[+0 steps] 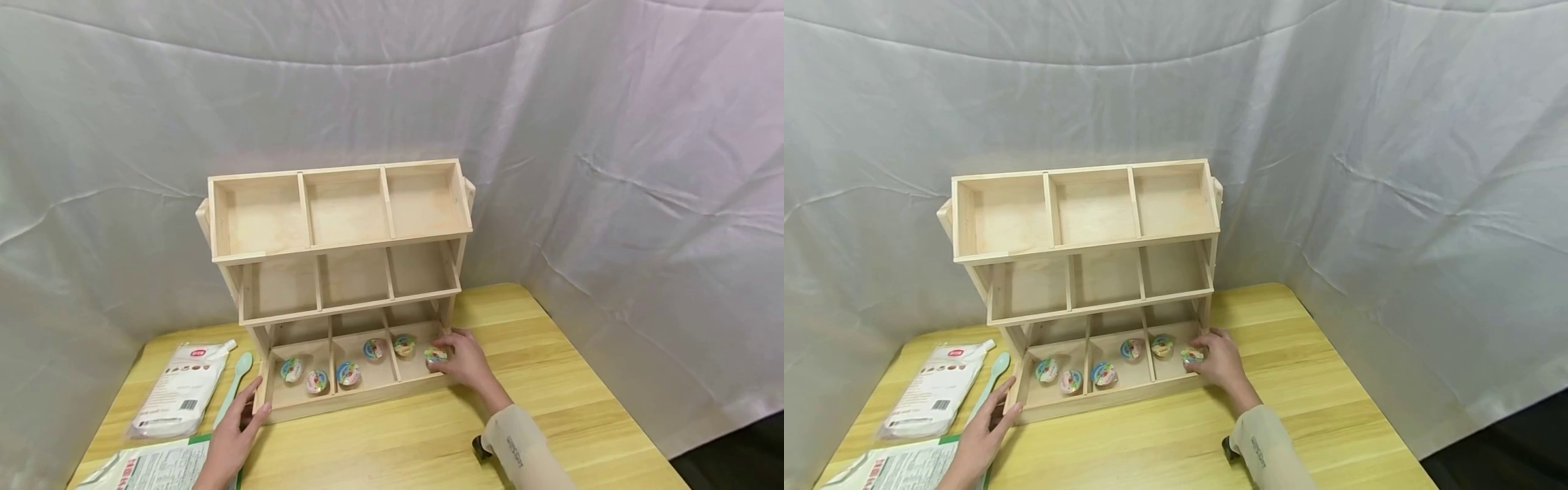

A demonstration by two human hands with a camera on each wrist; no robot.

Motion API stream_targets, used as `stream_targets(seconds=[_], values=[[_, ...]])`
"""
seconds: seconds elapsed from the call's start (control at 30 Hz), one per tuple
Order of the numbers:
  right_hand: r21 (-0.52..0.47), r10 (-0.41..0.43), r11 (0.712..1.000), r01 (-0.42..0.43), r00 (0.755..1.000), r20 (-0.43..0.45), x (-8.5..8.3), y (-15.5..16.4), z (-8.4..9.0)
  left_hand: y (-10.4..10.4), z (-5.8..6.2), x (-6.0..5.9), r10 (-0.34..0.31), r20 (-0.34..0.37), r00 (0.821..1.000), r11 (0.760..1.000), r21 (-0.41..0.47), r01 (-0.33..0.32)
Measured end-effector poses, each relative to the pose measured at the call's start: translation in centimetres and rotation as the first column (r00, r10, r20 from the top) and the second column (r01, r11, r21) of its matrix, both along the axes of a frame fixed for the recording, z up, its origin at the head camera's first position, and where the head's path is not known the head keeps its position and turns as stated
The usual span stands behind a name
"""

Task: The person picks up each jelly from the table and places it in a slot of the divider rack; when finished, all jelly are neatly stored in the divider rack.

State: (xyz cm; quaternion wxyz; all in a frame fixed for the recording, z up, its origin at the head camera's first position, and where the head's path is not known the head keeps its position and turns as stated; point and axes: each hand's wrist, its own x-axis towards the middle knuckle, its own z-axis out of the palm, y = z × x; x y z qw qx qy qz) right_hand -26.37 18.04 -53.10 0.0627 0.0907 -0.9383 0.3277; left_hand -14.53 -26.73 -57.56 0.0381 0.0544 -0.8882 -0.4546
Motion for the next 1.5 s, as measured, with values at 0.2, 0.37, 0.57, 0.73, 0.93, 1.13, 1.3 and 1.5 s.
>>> stream_targets(seconds=[0.2, 0.37, 0.57, 0.73, 0.93, 1.13, 1.3, 1.5], values=[[-0.003, 0.011, 1.0, -0.011, 1.0, 0.023, 0.0, -0.2, 0.2, 0.0, -0.1, 0.1, 0.001, 0.001, 1.0, 1.0, -0.005, -0.001], [-0.03, 0.032, 0.999, -0.03, 0.998, 0.049, -0.1, -0.1, 0.1, -0.1, -0.1, 0.2, 0.003, 0.022, 1.0, 1.0, 0.002, -0.003], [-0.032, 0.062, 0.998, -0.06, 0.996, 0.072, -0.2, 0.0, 0.4, 0.1, -0.1, 0.1, 0.001, 0.034, 0.999, 1.0, 0.024, -0.002], [-0.034, 0.079, 0.996, -0.076, 0.994, 0.08, -0.2, 0.0, 0.5, 0.1, -0.1, 0.0, -0.001, 0.013, 1.0, 0.999, 0.035, 0.001], [-0.028, 0.093, 0.995, -0.091, 0.993, 0.069, -0.5, 0.2, 0.5, 0.2, -0.2, -0.2, -0.009, -0.018, 1.0, 1.0, 0.021, 0.009], [-0.017, 0.097, 0.995, -0.096, 0.993, 0.073, -0.6, 0.3, 0.3, 0.1, -0.1, -0.2, -0.011, -0.053, 0.999, 1.0, -0.019, 0.01], [-0.025, 0.098, 0.995, -0.096, 0.992, 0.083, -0.3, 0.4, 0.2, 0.1, 0.0, -0.1, -0.006, -0.064, 0.998, 1.0, -0.012, 0.005], [-0.084, 0.135, 0.988, -0.131, 0.99, 0.046, 0.5, 0.6, 0.3, 0.1, 0.2, 0.1, -0.008, -0.028, 1.0, 1.0, 0.006, 0.008]])
